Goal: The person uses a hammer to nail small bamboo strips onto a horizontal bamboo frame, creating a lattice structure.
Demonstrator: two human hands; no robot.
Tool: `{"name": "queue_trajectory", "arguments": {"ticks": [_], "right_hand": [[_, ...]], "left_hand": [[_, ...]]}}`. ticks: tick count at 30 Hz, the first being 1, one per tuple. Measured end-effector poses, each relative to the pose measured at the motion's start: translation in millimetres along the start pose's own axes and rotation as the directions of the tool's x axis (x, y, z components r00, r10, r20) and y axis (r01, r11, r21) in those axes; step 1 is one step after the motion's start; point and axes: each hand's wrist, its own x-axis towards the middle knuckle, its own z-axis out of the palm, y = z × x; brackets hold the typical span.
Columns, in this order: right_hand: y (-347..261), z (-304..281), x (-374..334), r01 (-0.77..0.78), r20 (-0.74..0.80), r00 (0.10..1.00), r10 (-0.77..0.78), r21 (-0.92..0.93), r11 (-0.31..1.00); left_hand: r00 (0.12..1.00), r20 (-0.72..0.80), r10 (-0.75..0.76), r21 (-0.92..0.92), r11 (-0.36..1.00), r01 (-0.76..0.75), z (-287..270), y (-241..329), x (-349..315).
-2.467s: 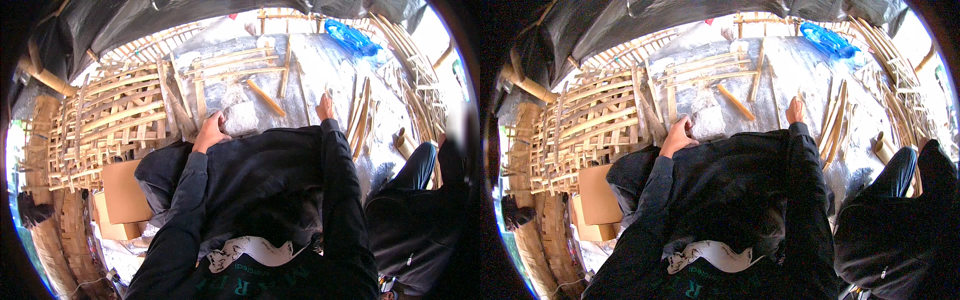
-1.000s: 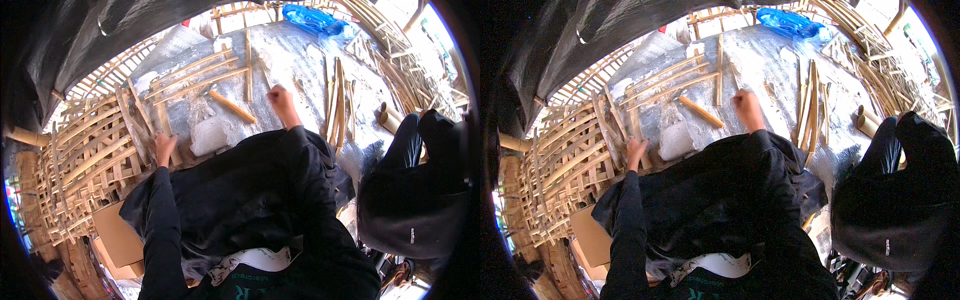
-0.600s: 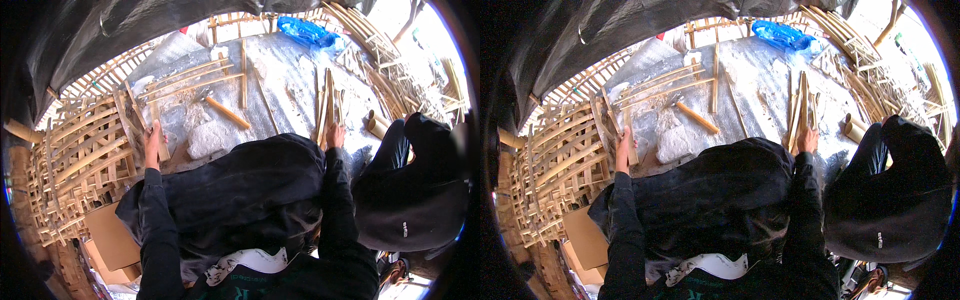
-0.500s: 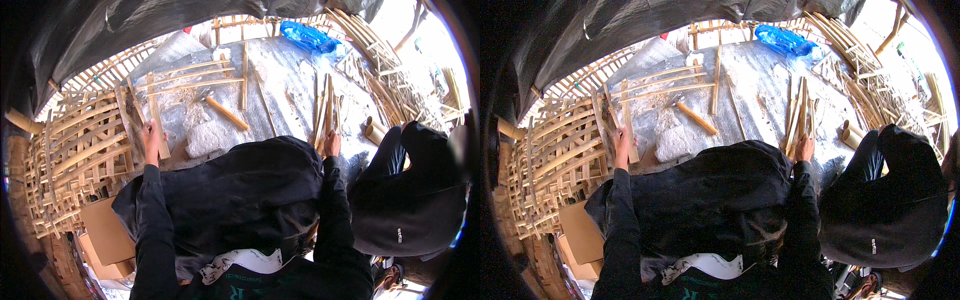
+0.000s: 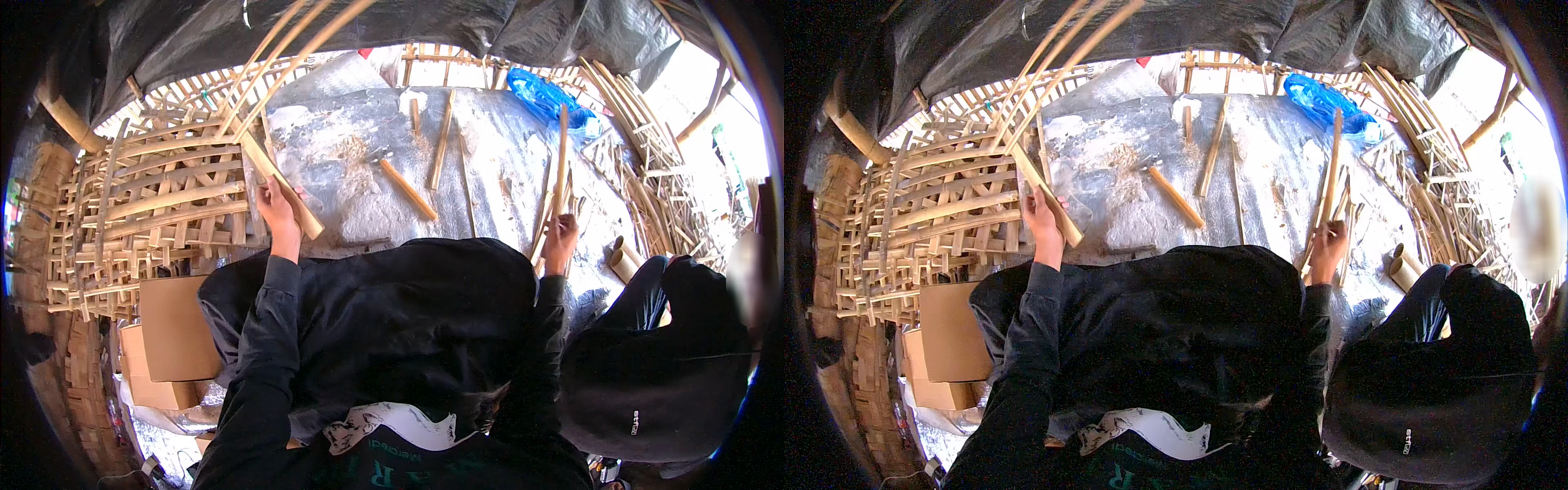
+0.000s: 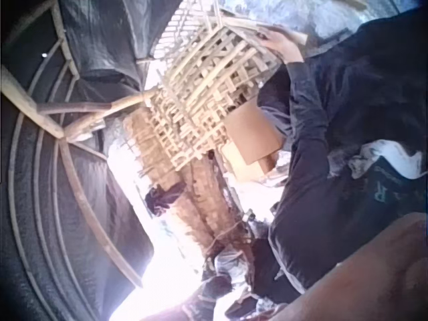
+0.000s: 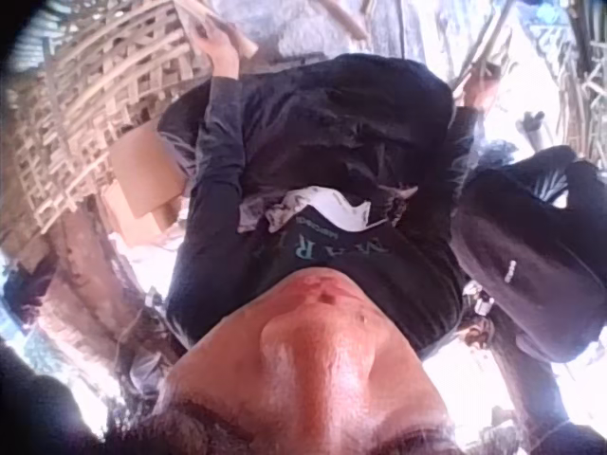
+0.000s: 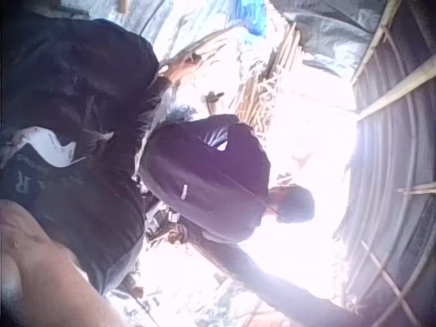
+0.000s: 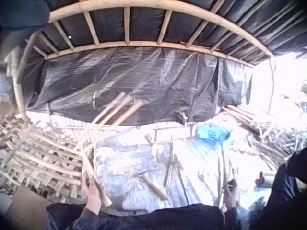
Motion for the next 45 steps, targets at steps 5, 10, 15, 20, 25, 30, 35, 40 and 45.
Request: {"name": "queue_trajectory", "arguments": {"ticks": [5,10,15,20,25,30,35,40,45], "right_hand": [[-100,103,-37,-0.205,0.236,0.960,0.149,0.232,0.951],[-98,174,-77,-0.277,0.296,0.933,0.206,0.219,0.936],[-72,198,-98,0.014,0.324,0.946,-0.006,-0.021,1.000],[-60,196,-78,0.109,0.290,0.952,-0.103,-0.006,0.994],[-28,191,-54,0.081,0.223,0.974,-0.042,-0.169,0.982],[6,166,-15,0.082,0.101,0.994,-0.050,-0.343,0.936],[17,157,2,0.074,0.085,0.995,-0.049,-0.320,0.944],[22,170,-3,0.251,0.133,0.966,-0.219,-0.313,0.916],[27,174,-3,0.227,0.267,0.953,-0.140,-0.329,0.917]], "left_hand": [[0.944,0.222,-0.244,-0.492,0.808,0.324,-32,-21,10],[0.903,0.272,-0.332,-0.466,0.776,0.426,-24,-31,-4],[0.792,0.388,-0.471,-0.507,0.609,0.611,-35,-31,0],[0.653,0.576,-0.493,-0.577,0.321,0.751,-36,-53,2],[0.761,0.438,-0.478,-0.527,0.549,0.649,-29,-51,-13],[0.774,0.413,-0.480,-0.488,0.601,0.633,-32,-51,-10],[0.794,0.268,-0.546,-0.422,0.674,0.606,-34,-55,-7],[0.798,0.166,-0.580,-0.294,0.743,0.601,-41,-75,1],[0.807,0.006,-0.590,-0.201,0.790,0.579,-42,-95,3]]}}
